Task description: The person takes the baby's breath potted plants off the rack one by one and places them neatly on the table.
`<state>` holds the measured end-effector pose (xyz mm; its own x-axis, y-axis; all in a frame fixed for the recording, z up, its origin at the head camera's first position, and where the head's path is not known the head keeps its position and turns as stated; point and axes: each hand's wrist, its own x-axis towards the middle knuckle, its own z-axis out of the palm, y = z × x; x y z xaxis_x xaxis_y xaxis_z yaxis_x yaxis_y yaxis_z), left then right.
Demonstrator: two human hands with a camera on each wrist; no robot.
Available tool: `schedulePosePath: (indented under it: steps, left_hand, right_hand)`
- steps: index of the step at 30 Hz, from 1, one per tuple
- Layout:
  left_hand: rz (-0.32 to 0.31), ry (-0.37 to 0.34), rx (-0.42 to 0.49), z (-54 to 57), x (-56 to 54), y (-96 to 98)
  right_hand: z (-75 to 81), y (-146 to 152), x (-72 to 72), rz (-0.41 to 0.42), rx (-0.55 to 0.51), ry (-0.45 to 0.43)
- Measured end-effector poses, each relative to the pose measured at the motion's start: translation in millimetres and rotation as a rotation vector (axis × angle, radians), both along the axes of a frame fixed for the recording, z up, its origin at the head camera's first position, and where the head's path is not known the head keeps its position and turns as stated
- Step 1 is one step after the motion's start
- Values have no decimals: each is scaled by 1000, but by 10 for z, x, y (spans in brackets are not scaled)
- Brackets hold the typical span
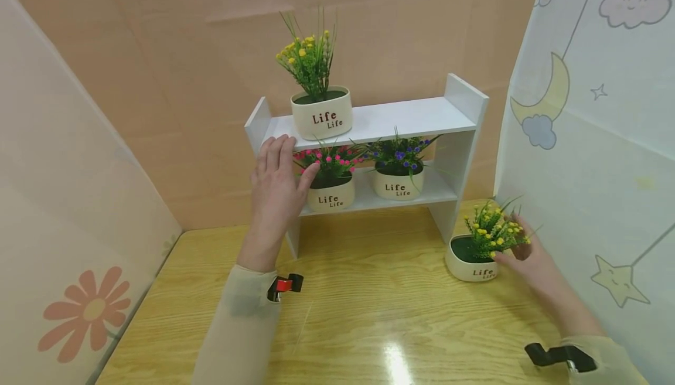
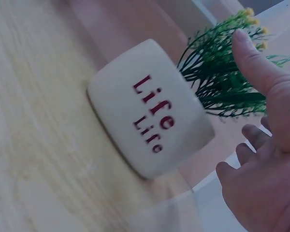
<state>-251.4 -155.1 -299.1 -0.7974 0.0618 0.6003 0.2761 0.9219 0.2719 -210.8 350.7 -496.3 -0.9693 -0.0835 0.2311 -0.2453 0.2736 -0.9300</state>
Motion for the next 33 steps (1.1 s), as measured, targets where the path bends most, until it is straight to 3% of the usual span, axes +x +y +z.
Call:
schedulePosePath:
  steps: [3, 8, 12, 18, 24, 33]
  left_hand:
    - [-7, 9, 3, -3, -2, -1]
    - [-8, 21, -11, -1, 3, -25]
    - [-6, 10, -19, 12, 1, -27]
    - [0, -8, -22, 14, 6, -18]
    - [-3, -5, -24, 23, -1, 2]
    - [-10, 0, -6, 12, 8, -8]
  right_hand:
    - [127, 29, 45, -25, 49, 50]
    - [376, 14, 85, 52, -33, 98]
    - [661, -45, 120, 92, -73, 140]
    - [1197, -249, 136, 45, 46, 234]
    - [1597, -529, 133, 43, 136, 332]
    - [2119, -994, 53, 131, 177, 378]
